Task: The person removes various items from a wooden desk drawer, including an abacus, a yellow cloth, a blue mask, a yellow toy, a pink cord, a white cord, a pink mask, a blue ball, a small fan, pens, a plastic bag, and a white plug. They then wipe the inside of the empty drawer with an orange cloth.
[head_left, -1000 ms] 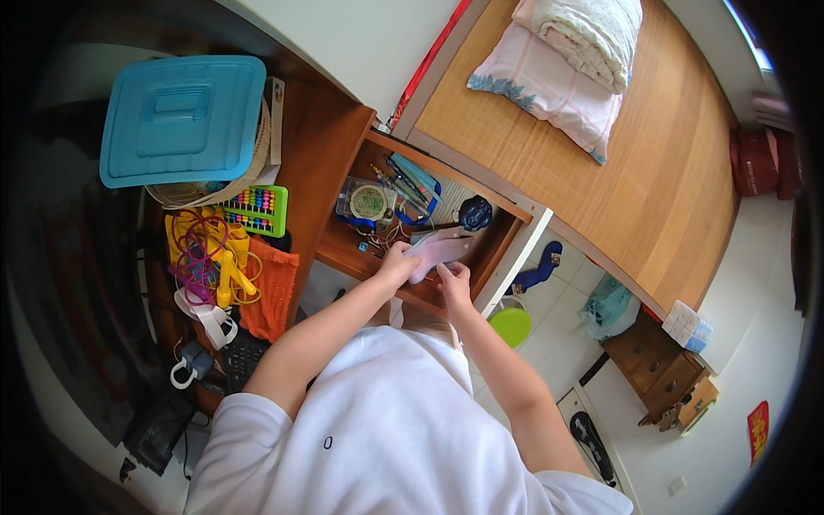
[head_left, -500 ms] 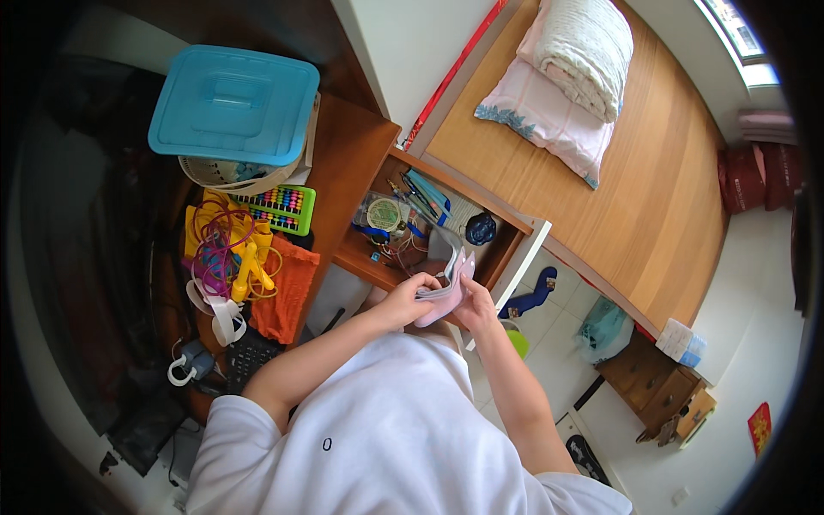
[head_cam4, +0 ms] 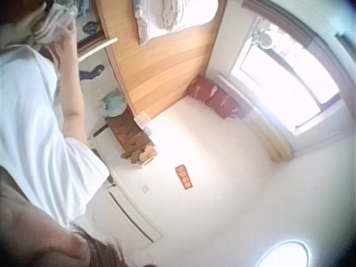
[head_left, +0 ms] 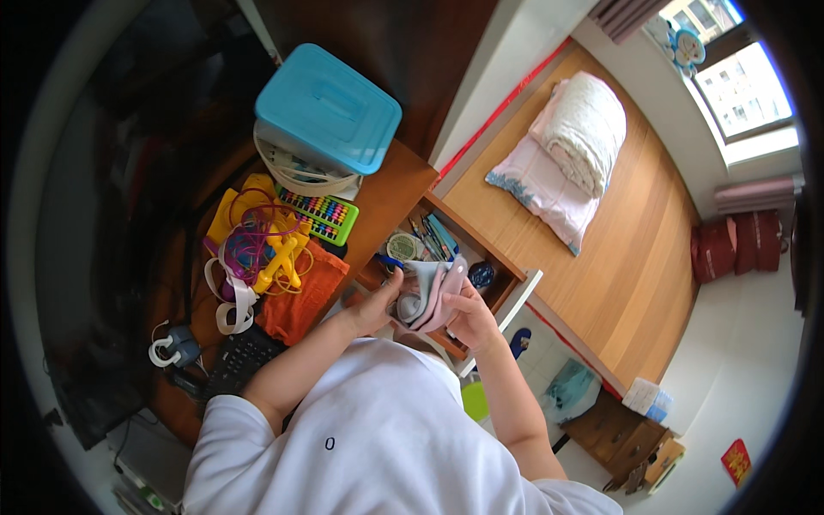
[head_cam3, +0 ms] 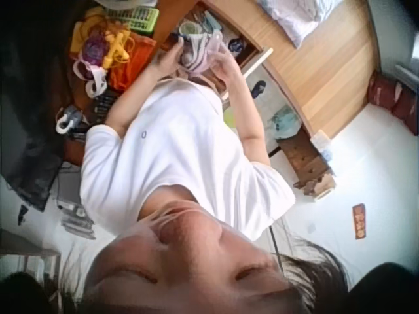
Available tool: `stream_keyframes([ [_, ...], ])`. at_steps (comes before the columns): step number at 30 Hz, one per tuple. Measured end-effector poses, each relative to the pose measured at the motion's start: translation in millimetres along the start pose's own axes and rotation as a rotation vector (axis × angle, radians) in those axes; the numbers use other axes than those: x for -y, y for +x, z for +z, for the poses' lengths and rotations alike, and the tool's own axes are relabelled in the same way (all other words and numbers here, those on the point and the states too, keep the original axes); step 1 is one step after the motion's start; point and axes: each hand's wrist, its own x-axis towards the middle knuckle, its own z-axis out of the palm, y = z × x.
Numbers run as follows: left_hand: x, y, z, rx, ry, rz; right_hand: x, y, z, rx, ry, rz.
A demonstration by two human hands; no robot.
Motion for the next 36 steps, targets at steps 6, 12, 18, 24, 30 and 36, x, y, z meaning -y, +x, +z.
stream_keyframes([
  [6,-18.6,-23.4,-16.9,-0.043,-0.307,0.316,3.8,-2.5,66.8,0.202,-0.619,0.055],
  [12,-32.5,-60.6,-30.5,-0.262,-0.36,0.5,-2.5,1.7,120.7,0.341,-1.186,-0.213],
  [18,0.0,-95.3,-77.4,-0.47,-0.138,0.586,-16.7,6.9,169.0,0.451,-1.191,-0.263],
  [24,-3.7,-129.1,-71.4,-0.508,0.161,0.977,-35.8,13.0,220.2,0.563,-1.103,-0.136],
  [30,35.2,-129.1,-107.7,-0.583,0.024,0.834,-79.4,78.3,245.5,0.442,-0.727,-0.1],
  [36,-7.6,-181.7,-96.1,-0.999,-0.021,0.962,-123.1,130.1,266.3,0.429,-0.7,0.164],
])
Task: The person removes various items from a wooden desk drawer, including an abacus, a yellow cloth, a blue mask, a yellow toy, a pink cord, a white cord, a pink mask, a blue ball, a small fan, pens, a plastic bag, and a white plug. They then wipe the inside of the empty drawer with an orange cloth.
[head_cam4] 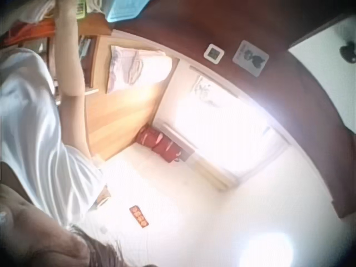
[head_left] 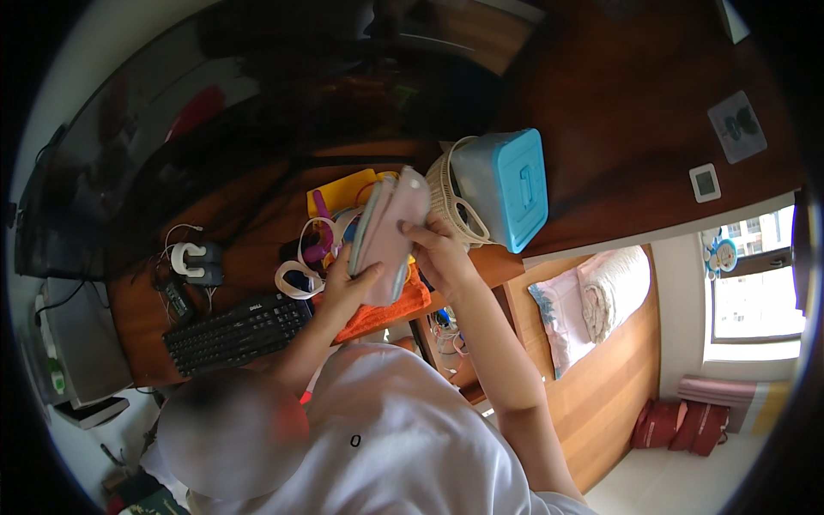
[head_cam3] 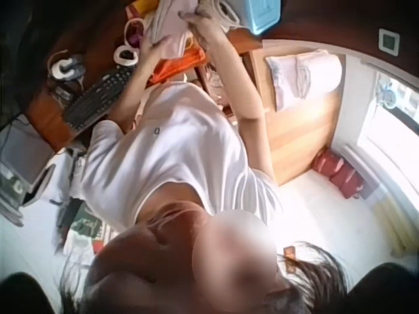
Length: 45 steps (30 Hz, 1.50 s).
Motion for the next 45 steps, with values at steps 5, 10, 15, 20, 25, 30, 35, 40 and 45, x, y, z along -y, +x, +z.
stream_keyframes([
  [5,9.7,19.4,-42.2,-0.03,0.222,0.065,-22.1,25.3,-11.8,-0.023,-0.12,0.203],
  [10,19.9,31.9,-56.8,-0.044,0.308,0.053,-36.4,30.2,-9.8,-0.079,-0.266,0.143],
  [15,21.4,30.8,-57.3,-0.12,0.752,0.218,-60.9,31.8,-21.2,-0.121,-0.185,0.129],
  [20,21.2,22.0,-51.7,-0.157,0.943,0.288,-64.4,21.8,-18.7,-0.193,-0.287,0.092],
  [25,8.6,18.5,-43.8,-0.15,0.829,0.4,-65.6,14.5,-17.1,-0.204,-0.191,0.086],
  [30,-7.4,12.4,-19.5,0.062,0.189,0.241,-53.6,1.5,-15.7,-0.126,0.181,0.091],
  [35,-15.6,10.4,15.8,0.253,0.098,0.242,-45.0,-25.7,-31.1,-0.069,0.191,0.028],
  [40,-2.0,7.6,59.1,0.52,0.055,0.14,-52.5,-59.4,-68.5,-0.158,0.257,-0.09],
  [45,37.6,3.6,97.4,0.716,0.104,0.029,-66.4,-99.2,-106.5,-0.357,0.363,-0.12],
])
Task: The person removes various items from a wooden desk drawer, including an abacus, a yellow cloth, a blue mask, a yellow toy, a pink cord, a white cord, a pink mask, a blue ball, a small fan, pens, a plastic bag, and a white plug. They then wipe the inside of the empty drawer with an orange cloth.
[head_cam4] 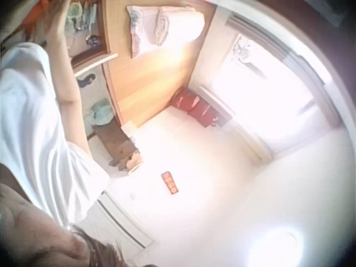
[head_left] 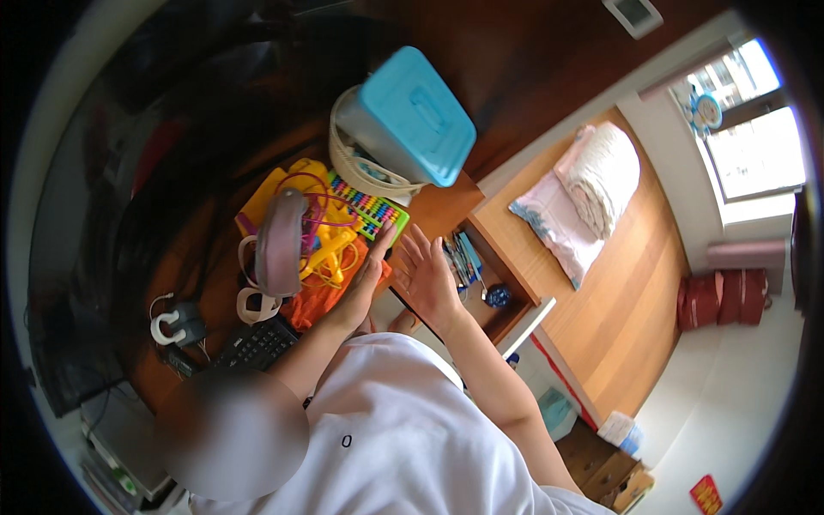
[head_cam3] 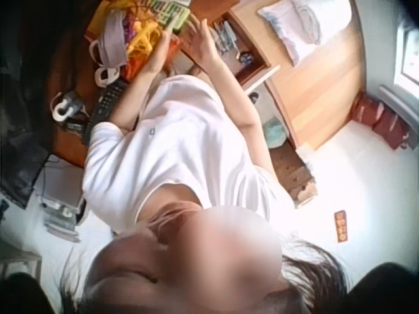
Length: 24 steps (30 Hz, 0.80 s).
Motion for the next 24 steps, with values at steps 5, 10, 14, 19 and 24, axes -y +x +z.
stream_keyframes([
  [5,32.7,19.2,42.5,0.221,0.023,-0.268,-5.4,-21.7,-70.4,-0.179,0.097,-0.027],
  [10,76.5,32.6,90.2,0.315,-0.037,-0.513,-15.1,-40.7,-132.4,-0.381,0.225,-0.056],
  [14,124.3,40.3,124.9,0.35,-0.041,-0.659,-30.1,-47.1,-184.5,-0.525,0.279,-0.056],
  [19,158.0,50.3,169.1,0.404,-0.086,-0.811,-47.1,-48.5,-244.7,-0.705,0.235,-0.061],
  [24,199.7,68.8,205.0,0.328,-0.089,-0.942,-32.4,-40.8,-281.9,-0.915,0.179,-0.022],
])
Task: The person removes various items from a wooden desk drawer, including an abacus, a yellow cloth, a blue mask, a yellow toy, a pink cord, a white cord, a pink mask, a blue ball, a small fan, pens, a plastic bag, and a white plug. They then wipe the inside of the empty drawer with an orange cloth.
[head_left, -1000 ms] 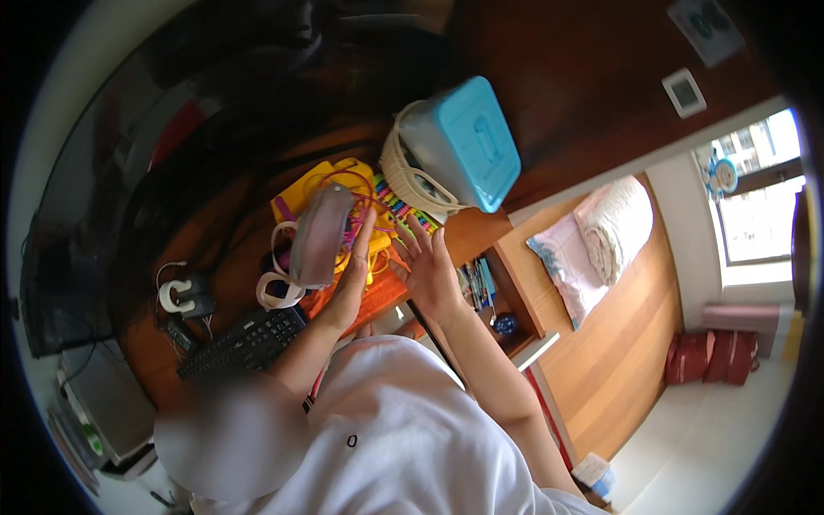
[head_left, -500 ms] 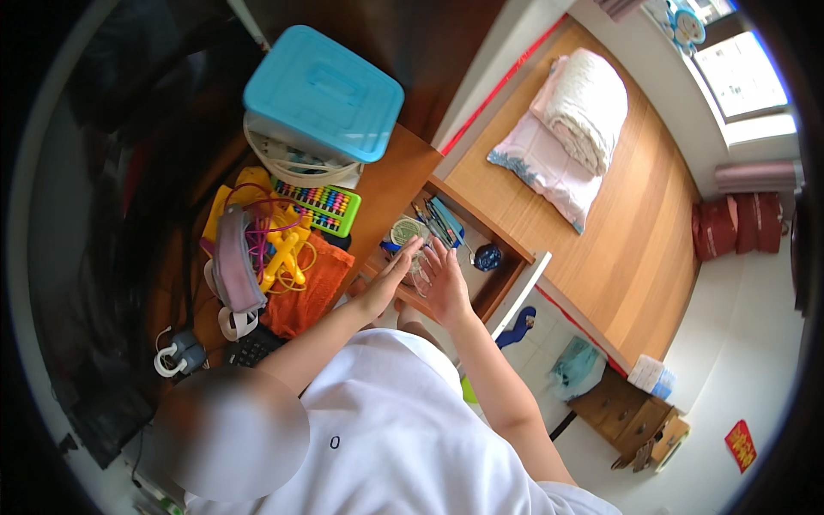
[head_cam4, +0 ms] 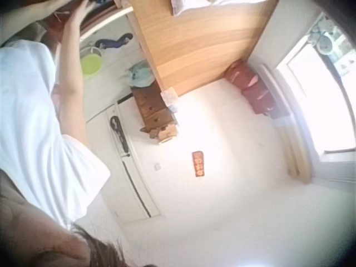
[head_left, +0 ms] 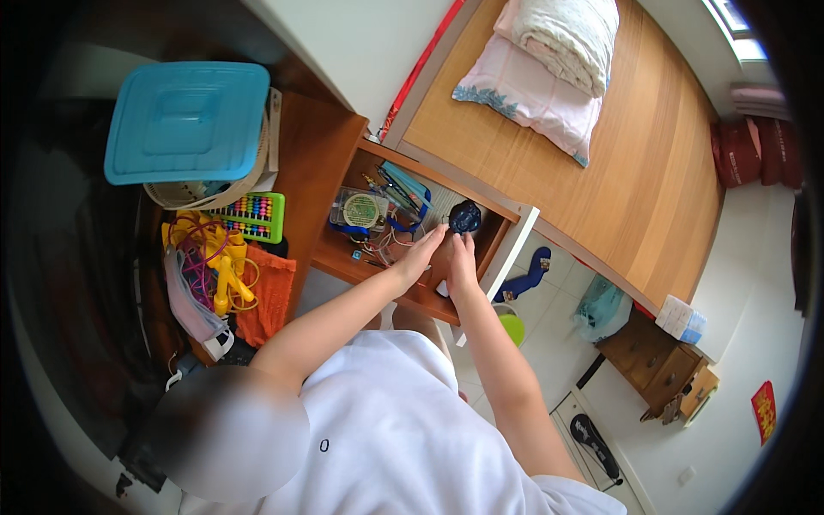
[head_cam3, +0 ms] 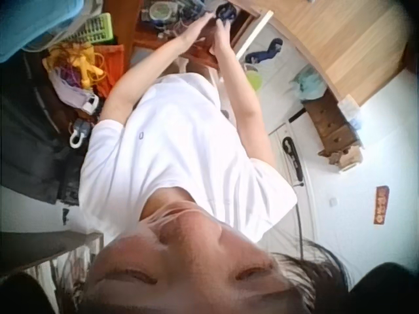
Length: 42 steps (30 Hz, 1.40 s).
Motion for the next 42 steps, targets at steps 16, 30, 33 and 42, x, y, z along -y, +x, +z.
stream_keyframes([
  [16,55.1,132.7,8.3,-0.225,0.297,-0.058,-3.1,86.3,-17.2,-0.304,-0.335,-0.071],
  [30,57.6,49.9,-4.5,-0.41,0.378,0.188,-9.7,42.1,-12.5,-0.006,-0.316,-0.155],
  [33,52.1,14.9,-25.7,-0.384,0.133,0.324,15.8,-2.6,27.7,0.135,-0.367,-0.216],
  [42,-54.9,-69.4,-68.4,-0.575,-0.201,0.631,57.0,-58.1,149.6,0.479,-0.408,-0.591],
])
